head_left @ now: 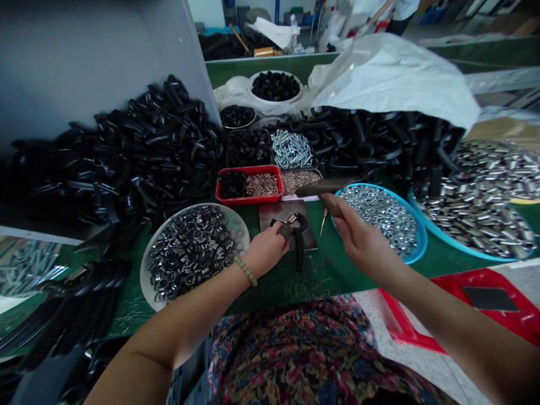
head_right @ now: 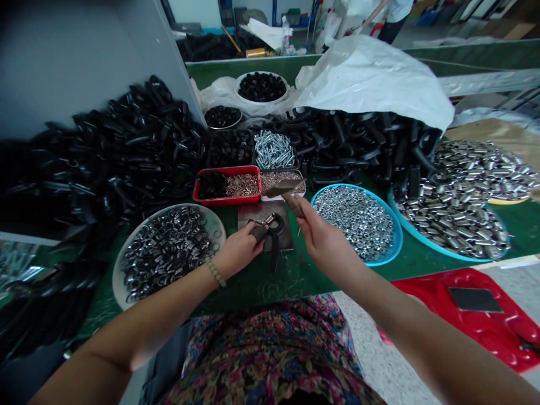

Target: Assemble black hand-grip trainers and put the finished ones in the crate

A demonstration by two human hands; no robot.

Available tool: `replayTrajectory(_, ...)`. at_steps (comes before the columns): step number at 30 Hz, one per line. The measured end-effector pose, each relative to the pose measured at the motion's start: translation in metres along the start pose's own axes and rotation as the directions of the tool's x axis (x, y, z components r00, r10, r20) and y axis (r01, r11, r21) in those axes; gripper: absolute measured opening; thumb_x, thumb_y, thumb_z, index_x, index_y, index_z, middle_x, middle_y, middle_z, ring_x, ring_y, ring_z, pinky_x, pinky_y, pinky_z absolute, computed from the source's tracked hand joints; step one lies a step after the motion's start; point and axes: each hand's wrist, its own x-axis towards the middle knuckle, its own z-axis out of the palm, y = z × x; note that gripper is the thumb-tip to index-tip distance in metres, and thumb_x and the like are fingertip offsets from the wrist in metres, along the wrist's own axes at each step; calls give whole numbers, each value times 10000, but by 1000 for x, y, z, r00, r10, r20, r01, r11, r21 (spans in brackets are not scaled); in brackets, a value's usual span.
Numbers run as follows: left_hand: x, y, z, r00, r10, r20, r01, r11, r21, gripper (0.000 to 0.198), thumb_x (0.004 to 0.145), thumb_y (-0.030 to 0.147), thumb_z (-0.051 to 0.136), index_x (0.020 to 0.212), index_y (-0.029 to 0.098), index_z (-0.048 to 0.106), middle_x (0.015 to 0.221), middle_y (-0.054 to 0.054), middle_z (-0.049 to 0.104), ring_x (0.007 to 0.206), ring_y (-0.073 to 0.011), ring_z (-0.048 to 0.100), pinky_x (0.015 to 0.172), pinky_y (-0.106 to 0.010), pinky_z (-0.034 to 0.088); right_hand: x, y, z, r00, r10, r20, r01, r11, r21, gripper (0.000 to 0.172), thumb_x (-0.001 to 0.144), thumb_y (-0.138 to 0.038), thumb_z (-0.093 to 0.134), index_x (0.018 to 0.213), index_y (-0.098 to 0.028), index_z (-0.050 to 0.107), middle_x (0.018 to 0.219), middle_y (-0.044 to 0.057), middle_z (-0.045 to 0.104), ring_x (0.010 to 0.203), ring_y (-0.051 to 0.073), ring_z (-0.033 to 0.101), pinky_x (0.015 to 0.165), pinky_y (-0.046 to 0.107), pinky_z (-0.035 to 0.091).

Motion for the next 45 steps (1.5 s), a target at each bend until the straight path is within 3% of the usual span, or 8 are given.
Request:
replayTrajectory(6,-5,3,2,999,-39,5,39,999,-19,332,916,313,443,1208,188,539,1126,-90,569,840,-188,634,722,-286,500,-3,1,-1,984,27,174,-17,998,-59,472,963,-326,347,1423,-224,379,1004,95,722,750,271,709,632,351,538)
replayTrajectory(9,2,-10,-18,990,-126,-58,118,985,-123,398,913,389,460,1251,183,509,1078,-88,608,834,-187,637,735,-281,492,-13,-6,-4,999,-41,7,41,998,48,495,972,-317,316,1462,-257,290,1209,83,646,963,252,679,758,346,544)
replayTrajectory(14,77,-37,-62,945,-156,-287,143,987,-67,361,960,336,365,1148,137,600,1072,-119,638,1013,-228,572,906,-347,418,-25,-7,13,983,-21,183,27,999,-33,489,948,-294,342,1426,-194,368,972,108,724,748,270,709,633,368,554)
replayTrajectory(18,146,-31,-57,995,-45,-92,55,992,110,246,906,243,474,963,131,685,1078,-132,637,1098,-281,507,903,-421,373,-27,-7,13,996,-40,76,34,996,81,490,958,-311,326,1440,-222,330,1208,106,645,976,261,676,769,375,552)
replayTrajectory(22,168,-23,-40,999,-38,-34,43,988,150,219,885,215,496,937,131,691,1041,-130,646,1082,-289,506,903,-459,340,-37,-3,-3,992,65,-106,-47,985,168,470,956,-340,334,1412,-230,365,1207,94,645,1018,254,660,789,372,549)
replayTrajectory(32,165,-22,-45,978,-146,-151,125,982,-140,241,905,206,455,986,100,655,1012,-130,666,974,-220,597,879,-349,418,-46,28,11,971,189,-150,-159,969,190,469,941,-393,357,1354,-192,451,1054,116,699,870,269,689,717,373,546)
replayTrajectory(38,84,-5,-35,984,-145,-103,48,776,-629,130,846,188,565,938,142,644,873,-36,690,809,-146,635,800,-253,477,-50,28,9,965,211,-156,-170,955,243,471,933,-387,371,1332,-160,477,969,121,712,782,254,694,666,348,539)
replayTrajectory(45,36,-2,6,968,-98,-231,-26,877,-480,157,889,263,543,833,143,627,976,-60,612,862,-146,599,841,-271,479,-46,24,14,976,164,-144,-123,959,256,448,934,-377,380,1317,-167,481,1022,126,703,856,270,687,699,363,533)
